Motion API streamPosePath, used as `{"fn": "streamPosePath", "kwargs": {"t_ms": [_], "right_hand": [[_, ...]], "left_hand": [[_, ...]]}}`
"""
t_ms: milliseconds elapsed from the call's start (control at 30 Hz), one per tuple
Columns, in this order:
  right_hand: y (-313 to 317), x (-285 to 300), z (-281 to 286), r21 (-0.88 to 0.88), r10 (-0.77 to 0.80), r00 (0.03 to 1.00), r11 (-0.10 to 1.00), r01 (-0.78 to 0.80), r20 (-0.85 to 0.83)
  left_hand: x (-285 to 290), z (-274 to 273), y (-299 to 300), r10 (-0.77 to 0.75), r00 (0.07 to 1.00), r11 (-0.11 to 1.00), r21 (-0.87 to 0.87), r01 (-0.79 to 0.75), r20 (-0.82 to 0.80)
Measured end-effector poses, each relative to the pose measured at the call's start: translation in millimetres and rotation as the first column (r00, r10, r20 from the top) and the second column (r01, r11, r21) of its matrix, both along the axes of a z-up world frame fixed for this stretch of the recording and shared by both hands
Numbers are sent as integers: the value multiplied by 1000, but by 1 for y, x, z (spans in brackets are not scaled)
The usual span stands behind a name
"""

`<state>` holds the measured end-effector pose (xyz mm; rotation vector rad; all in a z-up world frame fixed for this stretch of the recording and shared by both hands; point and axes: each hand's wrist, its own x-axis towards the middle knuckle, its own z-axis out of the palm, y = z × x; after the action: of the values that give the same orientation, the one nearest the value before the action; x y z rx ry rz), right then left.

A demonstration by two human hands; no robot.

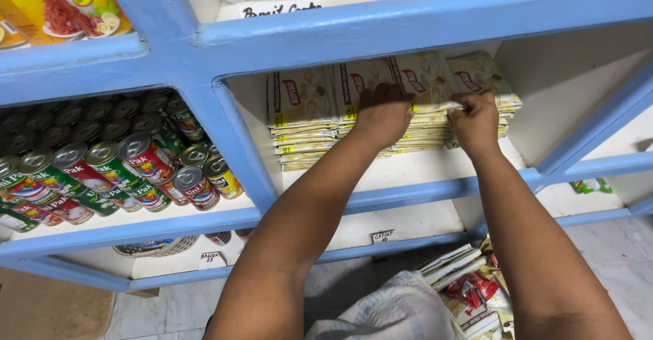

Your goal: Stocking a low grocery shelf with coffee sachets and arranging canned goods.

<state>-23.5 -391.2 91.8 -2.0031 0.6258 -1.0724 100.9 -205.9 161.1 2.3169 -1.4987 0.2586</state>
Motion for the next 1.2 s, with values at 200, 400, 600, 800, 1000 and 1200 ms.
{"fn": "streamPosePath", "kwargs": {"t_ms": [200,400,600,800,1000,1200], "right_hand": [[4,-20,2,-298,-55,998,954,40,-43],[13,-85,-22,-223,24,999,974,-30,-27],[36,-214,-62,-131,56,996,989,-64,-69],[61,-313,-126,-35,-115,942,993,110,-314],[93,-358,-181,-14,-368,880,924,381,-302],[144,-298,-164,136,-68,899,981,139,-433]], "left_hand": [[-1,-1,4,19,987,986,169,8,-159],[-30,-5,45,-70,996,980,182,79,-55],[-67,-44,119,-339,897,893,-204,402,285],[-89,-112,178,-399,905,888,-186,421,145],[-122,-149,189,-405,913,857,-329,396,46],[-135,-182,193,-433,892,863,-345,369,-128]]}}
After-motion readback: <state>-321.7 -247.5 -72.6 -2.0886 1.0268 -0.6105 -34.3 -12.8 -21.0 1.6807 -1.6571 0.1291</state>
